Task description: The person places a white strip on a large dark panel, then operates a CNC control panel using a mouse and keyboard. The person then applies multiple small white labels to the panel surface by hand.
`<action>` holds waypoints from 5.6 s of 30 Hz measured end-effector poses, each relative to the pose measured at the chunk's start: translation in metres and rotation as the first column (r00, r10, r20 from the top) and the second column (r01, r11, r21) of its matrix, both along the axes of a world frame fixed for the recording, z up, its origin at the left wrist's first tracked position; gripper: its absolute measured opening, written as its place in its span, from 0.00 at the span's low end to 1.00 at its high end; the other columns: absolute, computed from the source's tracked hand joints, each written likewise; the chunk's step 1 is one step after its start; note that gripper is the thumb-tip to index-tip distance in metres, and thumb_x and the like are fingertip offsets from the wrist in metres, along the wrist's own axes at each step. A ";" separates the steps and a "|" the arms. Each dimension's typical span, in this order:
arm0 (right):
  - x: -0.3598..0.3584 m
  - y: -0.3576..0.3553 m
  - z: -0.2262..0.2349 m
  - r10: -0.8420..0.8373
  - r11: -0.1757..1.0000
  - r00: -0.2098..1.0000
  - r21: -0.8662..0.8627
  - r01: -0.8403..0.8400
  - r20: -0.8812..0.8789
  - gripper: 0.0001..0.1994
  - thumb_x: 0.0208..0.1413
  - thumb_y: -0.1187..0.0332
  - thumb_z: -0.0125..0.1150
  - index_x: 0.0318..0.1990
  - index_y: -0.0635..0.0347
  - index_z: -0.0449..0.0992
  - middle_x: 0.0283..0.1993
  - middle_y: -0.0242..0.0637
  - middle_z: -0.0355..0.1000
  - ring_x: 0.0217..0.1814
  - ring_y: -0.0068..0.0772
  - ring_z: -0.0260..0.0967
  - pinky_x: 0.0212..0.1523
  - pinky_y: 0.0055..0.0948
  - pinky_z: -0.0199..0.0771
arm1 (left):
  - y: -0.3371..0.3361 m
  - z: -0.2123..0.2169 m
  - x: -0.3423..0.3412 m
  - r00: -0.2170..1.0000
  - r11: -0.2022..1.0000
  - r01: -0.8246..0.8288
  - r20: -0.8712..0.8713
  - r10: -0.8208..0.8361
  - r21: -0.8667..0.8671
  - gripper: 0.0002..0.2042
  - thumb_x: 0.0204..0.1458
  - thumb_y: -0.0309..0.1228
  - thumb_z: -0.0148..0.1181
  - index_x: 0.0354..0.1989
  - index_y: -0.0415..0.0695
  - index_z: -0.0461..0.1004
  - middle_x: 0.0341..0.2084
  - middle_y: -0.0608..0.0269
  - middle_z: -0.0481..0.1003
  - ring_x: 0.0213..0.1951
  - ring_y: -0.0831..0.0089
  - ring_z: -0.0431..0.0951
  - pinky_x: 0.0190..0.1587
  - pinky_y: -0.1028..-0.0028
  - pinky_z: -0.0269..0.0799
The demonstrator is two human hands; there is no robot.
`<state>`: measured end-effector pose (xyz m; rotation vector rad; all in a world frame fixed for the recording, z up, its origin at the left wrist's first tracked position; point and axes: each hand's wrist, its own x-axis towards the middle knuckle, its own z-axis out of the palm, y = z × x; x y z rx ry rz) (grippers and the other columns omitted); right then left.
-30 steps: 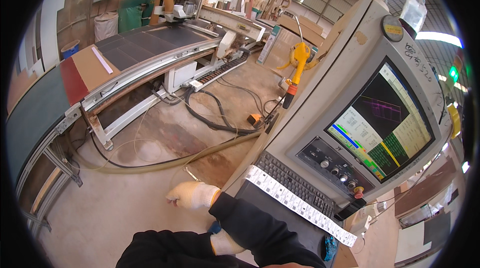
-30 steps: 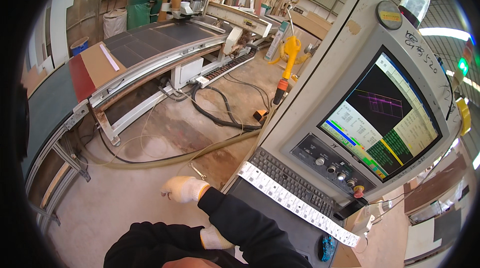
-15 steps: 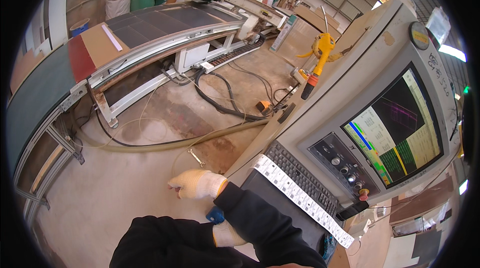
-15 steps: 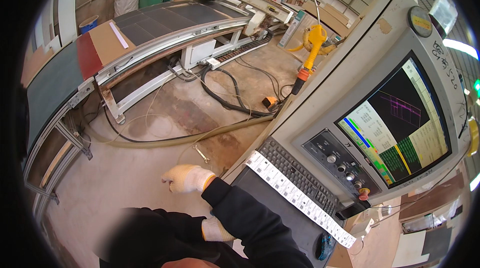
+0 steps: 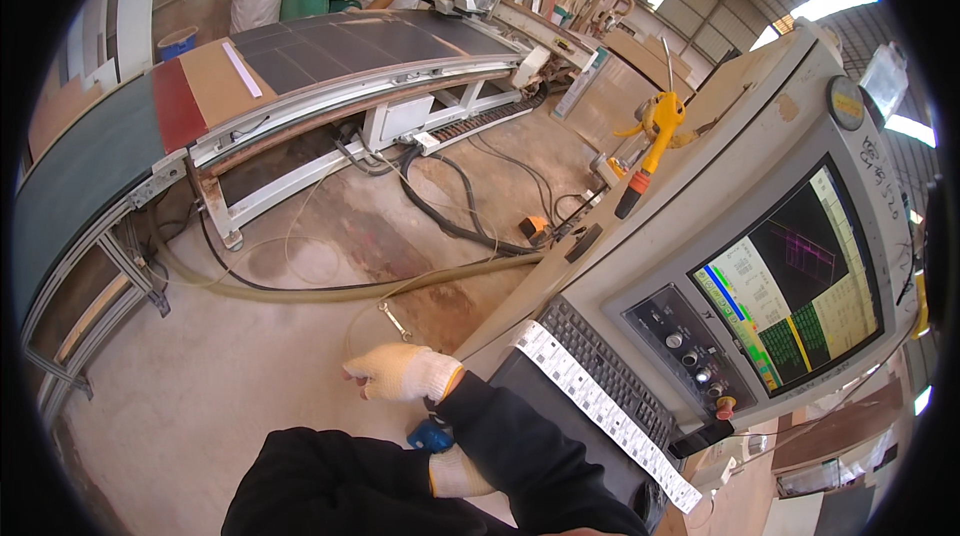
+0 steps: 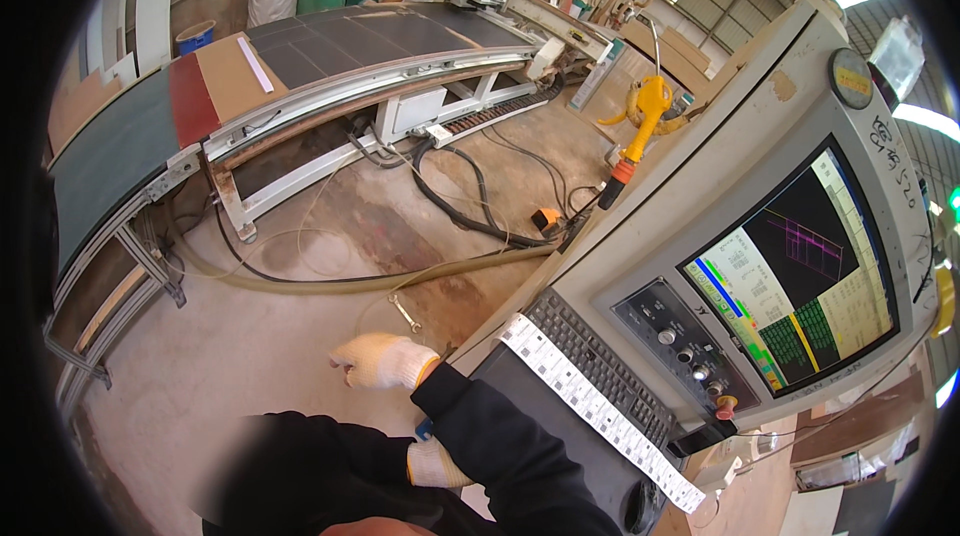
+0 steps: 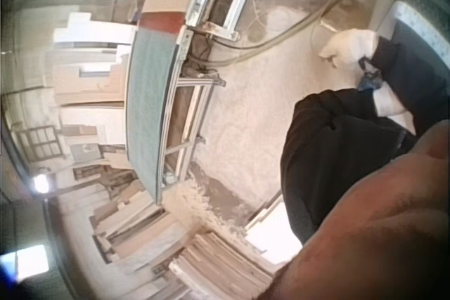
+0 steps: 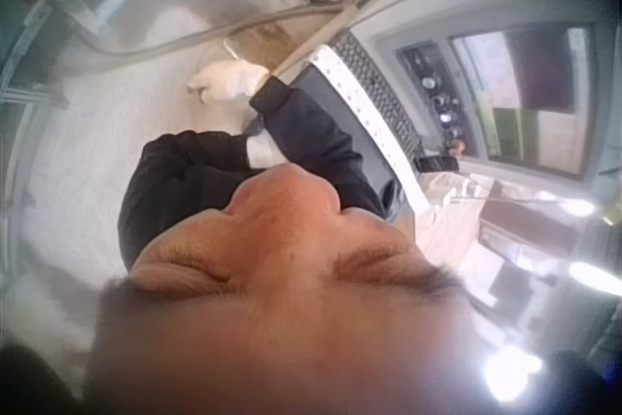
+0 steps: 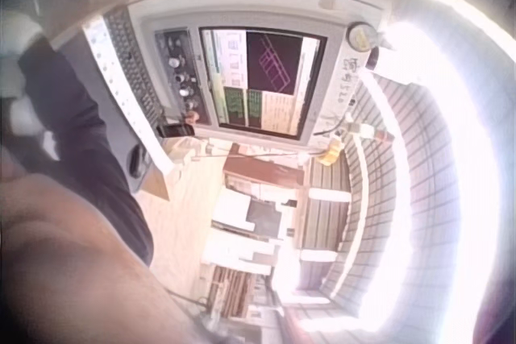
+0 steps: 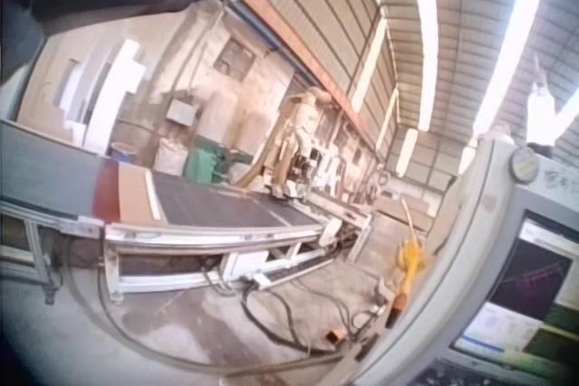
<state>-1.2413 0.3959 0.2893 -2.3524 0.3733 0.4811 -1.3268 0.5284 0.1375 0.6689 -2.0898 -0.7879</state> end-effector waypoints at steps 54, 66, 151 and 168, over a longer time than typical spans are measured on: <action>-0.003 -0.002 0.010 -0.011 0.990 0.998 -0.138 0.003 -0.061 0.24 0.59 0.60 0.61 0.64 0.51 0.74 0.57 0.40 0.79 0.59 0.46 0.77 0.59 0.39 0.74 | -0.006 0.044 0.029 0.955 0.950 0.127 0.225 -0.195 0.285 0.23 0.72 0.37 0.47 0.71 0.40 0.63 0.73 0.52 0.60 0.75 0.68 0.55 0.75 0.71 0.48; -0.003 -0.003 0.014 -0.021 0.994 0.998 -0.112 0.014 -0.062 0.25 0.58 0.61 0.60 0.64 0.53 0.74 0.57 0.44 0.78 0.61 0.49 0.75 0.62 0.42 0.73 | -0.006 0.025 0.021 0.967 0.984 0.067 0.234 -0.105 0.165 0.23 0.71 0.37 0.49 0.71 0.42 0.65 0.72 0.57 0.62 0.73 0.72 0.58 0.75 0.74 0.49; -0.012 -0.062 -0.027 -0.390 0.920 0.920 -0.063 0.387 -0.045 0.21 0.58 0.66 0.61 0.59 0.58 0.76 0.47 0.44 0.80 0.52 0.46 0.78 0.54 0.38 0.75 | -0.035 0.058 0.058 0.767 0.883 0.386 0.439 -0.468 0.268 0.27 0.71 0.44 0.44 0.74 0.47 0.61 0.77 0.53 0.54 0.78 0.63 0.49 0.77 0.67 0.44; 0.019 -0.012 -0.006 -0.083 0.972 0.995 -0.226 0.069 -0.054 0.25 0.58 0.57 0.63 0.63 0.51 0.75 0.58 0.41 0.79 0.61 0.48 0.75 0.60 0.43 0.73 | -0.018 0.026 0.060 0.938 0.982 0.172 0.292 -0.189 0.084 0.20 0.69 0.34 0.50 0.68 0.44 0.69 0.70 0.56 0.66 0.72 0.67 0.62 0.74 0.68 0.54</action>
